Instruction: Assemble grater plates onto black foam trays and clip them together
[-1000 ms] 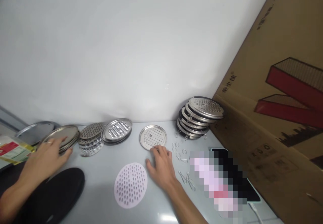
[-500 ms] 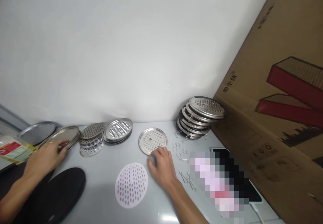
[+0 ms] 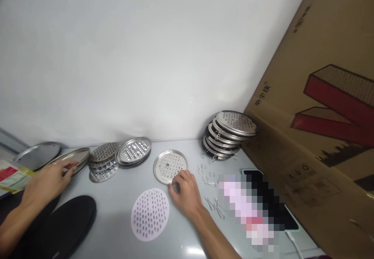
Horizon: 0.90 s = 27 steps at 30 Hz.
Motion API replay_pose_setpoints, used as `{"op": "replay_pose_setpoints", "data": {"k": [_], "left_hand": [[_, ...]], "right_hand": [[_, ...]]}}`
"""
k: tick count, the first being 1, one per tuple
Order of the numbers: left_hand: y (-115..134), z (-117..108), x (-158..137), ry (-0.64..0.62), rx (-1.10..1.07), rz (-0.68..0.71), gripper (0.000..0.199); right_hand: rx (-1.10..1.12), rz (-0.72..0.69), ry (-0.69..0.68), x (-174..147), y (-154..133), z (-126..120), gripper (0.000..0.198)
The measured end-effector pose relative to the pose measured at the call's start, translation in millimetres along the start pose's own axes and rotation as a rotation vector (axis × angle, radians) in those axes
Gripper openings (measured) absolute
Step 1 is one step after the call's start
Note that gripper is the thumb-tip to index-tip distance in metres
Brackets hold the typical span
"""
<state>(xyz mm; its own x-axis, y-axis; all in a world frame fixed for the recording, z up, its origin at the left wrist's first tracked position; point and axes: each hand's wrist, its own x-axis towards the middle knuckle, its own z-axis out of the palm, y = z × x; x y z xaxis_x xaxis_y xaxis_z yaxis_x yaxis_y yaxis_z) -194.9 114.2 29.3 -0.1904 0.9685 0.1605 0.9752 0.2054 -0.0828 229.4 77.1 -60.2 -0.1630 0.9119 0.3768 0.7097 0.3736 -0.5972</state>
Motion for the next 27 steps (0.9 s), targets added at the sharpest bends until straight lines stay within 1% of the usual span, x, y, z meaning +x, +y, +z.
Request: {"op": "replay_pose_setpoints", "data": {"k": [6, 10, 13, 17, 22, 27], "left_hand": [[3.4, -7.6, -6.7, 0.093, 0.031, -0.012, 0.045], [2.3, -3.5, -8.6, 0.124, 0.064, 0.004, 0.044], [0.1, 4.4, -6.8, 0.106, 0.088, 0.032, 0.044], [-3.7, 10.9, -2.9, 0.047, 0.109, 0.055, 0.043], [-0.7, 2.6, -9.1, 0.008, 0.102, 0.087, 0.044], [16.6, -8.3, -23.0, 0.055, 0.09, 0.119, 0.047]], "right_hand": [[0.003, -0.015, -0.012, -0.6, -0.3, -0.6, 0.012], [-0.005, -0.022, -0.004, -1.1, -0.8, -1.0, 0.01], [-0.015, -0.027, 0.007, -1.4, -1.3, -1.0, 0.007], [-0.028, -0.033, 0.006, -1.5, -2.7, -1.8, 0.008], [-0.04, -0.036, -0.003, -1.2, -5.3, -3.9, 0.01], [-0.042, -0.034, -0.006, -2.2, -5.6, -3.3, 0.012]]}}
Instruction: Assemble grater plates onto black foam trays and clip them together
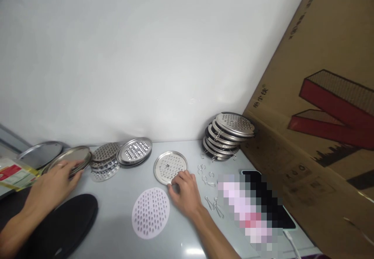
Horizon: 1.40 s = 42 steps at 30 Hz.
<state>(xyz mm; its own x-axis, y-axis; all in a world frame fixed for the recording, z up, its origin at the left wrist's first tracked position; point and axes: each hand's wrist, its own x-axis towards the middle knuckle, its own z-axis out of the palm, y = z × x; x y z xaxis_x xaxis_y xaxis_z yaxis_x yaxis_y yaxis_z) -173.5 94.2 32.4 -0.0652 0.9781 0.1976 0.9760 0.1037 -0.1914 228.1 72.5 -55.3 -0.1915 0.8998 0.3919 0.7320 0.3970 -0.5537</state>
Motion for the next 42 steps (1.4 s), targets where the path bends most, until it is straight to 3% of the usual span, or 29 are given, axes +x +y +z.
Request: {"op": "replay_pose_setpoints", "data": {"k": [5, 10, 13, 18, 21, 25, 30, 32, 34, 38, 42], "left_hand": [[-1.7, 0.8, 6.2, 0.002, 0.026, -0.016, 0.049], [-17.2, 8.3, 12.1, -0.062, 0.029, -0.006, 0.045], [-23.0, 9.2, 13.6, -0.064, 0.035, -0.019, 0.046], [-25.8, 4.5, 16.1, -0.054, 0.054, -0.02, 0.044], [-23.4, -4.5, 15.4, 0.02, 0.073, -0.023, 0.049], [-16.9, -22.2, 2.5, 0.181, 0.028, -0.006, 0.049], [20.2, -35.3, -52.5, 0.437, -0.287, 0.333, 0.023], [47.1, -33.7, -79.6, 0.449, -0.363, 0.511, 0.015], [75.6, -27.9, -102.0, 0.443, -0.429, 0.667, 0.024], [118.1, -6.7, -126.3, 0.419, -0.523, 0.766, 0.029], [133.9, 15.4, -133.9, 0.366, -0.605, 0.8, 0.028]], "right_hand": [[0.0, -0.021, 0.004, 0.7, 1.8, -0.2, 0.015], [0.002, -0.094, 0.006, -5.0, -8.8, -6.0, 0.004], [0.033, -0.18, -0.058, -20.9, -29.0, -12.4, 0.02], [-0.017, -0.308, -0.256, -58.0, -52.1, -17.1, 0.069], [-0.137, -0.463, -0.23, -80.1, -44.8, -9.8, 0.059], [-0.172, -0.458, -0.111, -110.2, -26.1, 7.3, 0.023], [0.02, -0.243, -0.027, -130.0, -20.8, 3.2, 0.021], [0.018, -0.331, -0.022, -127.9, -25.6, -11.1, 0.017], [-0.03, -0.401, 0.05, -123.8, -29.9, -26.2, 0.018], [-0.055, -0.341, 0.117, -125.7, -25.9, -43.0, 0.017], [-0.075, -0.217, 0.067, -139.1, -14.4, -44.8, 0.013]]}}
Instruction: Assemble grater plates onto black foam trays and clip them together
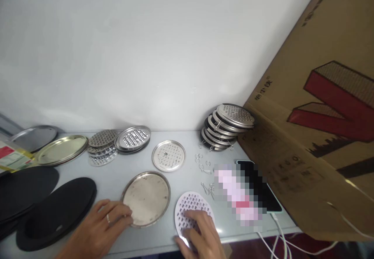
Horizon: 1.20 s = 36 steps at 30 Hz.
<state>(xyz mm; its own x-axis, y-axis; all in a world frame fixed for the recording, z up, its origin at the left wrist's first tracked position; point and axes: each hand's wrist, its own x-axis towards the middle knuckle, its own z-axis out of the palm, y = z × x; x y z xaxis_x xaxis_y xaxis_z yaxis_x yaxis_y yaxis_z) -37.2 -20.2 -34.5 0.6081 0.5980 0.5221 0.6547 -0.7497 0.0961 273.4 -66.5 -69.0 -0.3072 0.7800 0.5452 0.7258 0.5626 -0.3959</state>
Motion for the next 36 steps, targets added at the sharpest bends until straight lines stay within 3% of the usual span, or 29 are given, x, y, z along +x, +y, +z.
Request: {"op": "replay_pose_setpoints", "data": {"k": [4, 8, 14, 22, 25, 28, 31, 33, 36], "left_hand": [[4.2, 7.5, -2.2, -0.01, -0.07, -0.04, 0.029], [4.8, 2.2, -1.0, -0.032, -0.14, -0.099, 0.02], [-7.8, -1.2, -12.7, -0.178, -0.083, -0.238, 0.046], [-9.0, 3.7, -18.9, -0.279, -0.107, -0.275, 0.042], [-9.7, 2.8, -18.6, -0.309, -0.13, -0.272, 0.034], [-10.0, 0.7, -17.0, -0.336, -0.155, -0.256, 0.03], [-9.2, -1.3, -14.1, -0.348, -0.17, -0.232, 0.03], [-8.6, -2.1, -12.7, -0.357, -0.173, -0.221, 0.03], [-8.1, -2.0, -13.1, -0.363, -0.172, -0.225, 0.032]], "right_hand": [[-0.067, -0.056, -0.027, -4.6, -1.2, -1.2, 0.019], [-0.156, -0.119, -0.11, -1.6, -0.5, -6.1, 0.05], [-0.185, -0.125, -0.17, -7.5, 7.7, -16.5, 0.045], [0.095, 0.144, 0.041, 1.0, 1.0, -25.2, 0.032], [0.135, 0.161, 0.129, 11.3, -1.3, -21.8, 0.034], [0.185, 0.07, 0.251, 27.7, -9.4, -16.5, 0.042], [0.23, -0.128, 0.254, 48.9, -23.2, -7.0, 0.049], [0.219, -0.247, 0.165, 62.4, -31.8, 3.0, 0.043], [0.103, -0.252, -0.012, 75.1, -39.2, 19.4, 0.035]]}}
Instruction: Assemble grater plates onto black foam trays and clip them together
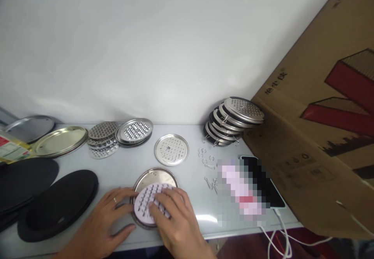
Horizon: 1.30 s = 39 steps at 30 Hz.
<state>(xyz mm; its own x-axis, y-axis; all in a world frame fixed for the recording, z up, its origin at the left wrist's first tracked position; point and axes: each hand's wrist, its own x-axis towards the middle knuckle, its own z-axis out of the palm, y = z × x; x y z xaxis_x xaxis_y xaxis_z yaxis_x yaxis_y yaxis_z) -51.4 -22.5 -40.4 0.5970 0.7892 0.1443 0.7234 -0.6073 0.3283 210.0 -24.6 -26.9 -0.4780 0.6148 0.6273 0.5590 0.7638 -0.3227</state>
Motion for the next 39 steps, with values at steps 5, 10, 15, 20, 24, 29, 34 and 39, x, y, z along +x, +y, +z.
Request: {"op": "replay_pose_setpoints", "data": {"k": [5, 10, 15, 20, 24, 29, 34, 39], "left_hand": [[-0.7, 2.1, -2.1, 0.014, -0.022, -0.012, 0.032], [-0.7, 1.7, -1.1, 0.006, -0.052, -0.028, 0.032], [0.2, -0.4, 0.7, -0.001, -0.062, -0.019, 0.032], [3.2, -4.3, 3.0, 0.015, -0.051, 0.002, 0.033], [3.0, -2.5, 2.8, 0.041, -0.042, 0.003, 0.034], [1.2, 2.6, 0.1, 0.044, -0.052, 0.01, 0.03], [4.6, -8.9, 9.9, 0.024, -0.122, -0.045, 0.022], [7.8, -32.9, 44.8, -0.156, -0.142, -0.125, 0.011]], "right_hand": [[-0.022, 0.104, -0.206, -2.1, 1.2, 12.4, 0.037], [0.02, 0.149, -0.289, -7.7, 2.0, 8.7, 0.039], [0.031, 0.203, -0.345, -3.6, 3.1, 4.2, 0.033], [0.061, 0.279, -0.442, -1.0, 2.7, 1.1, 0.022], [0.087, 0.307, -0.48, -0.5, -0.6, 0.0, 0.025], [0.112, 0.3, -0.504, 0.4, -5.4, 1.3, 0.029], [0.124, 0.301, -0.495, -1.3, -4.5, 3.8, 0.032], [0.125, 0.297, -0.459, -3.8, -3.7, 7.0, 0.035]]}}
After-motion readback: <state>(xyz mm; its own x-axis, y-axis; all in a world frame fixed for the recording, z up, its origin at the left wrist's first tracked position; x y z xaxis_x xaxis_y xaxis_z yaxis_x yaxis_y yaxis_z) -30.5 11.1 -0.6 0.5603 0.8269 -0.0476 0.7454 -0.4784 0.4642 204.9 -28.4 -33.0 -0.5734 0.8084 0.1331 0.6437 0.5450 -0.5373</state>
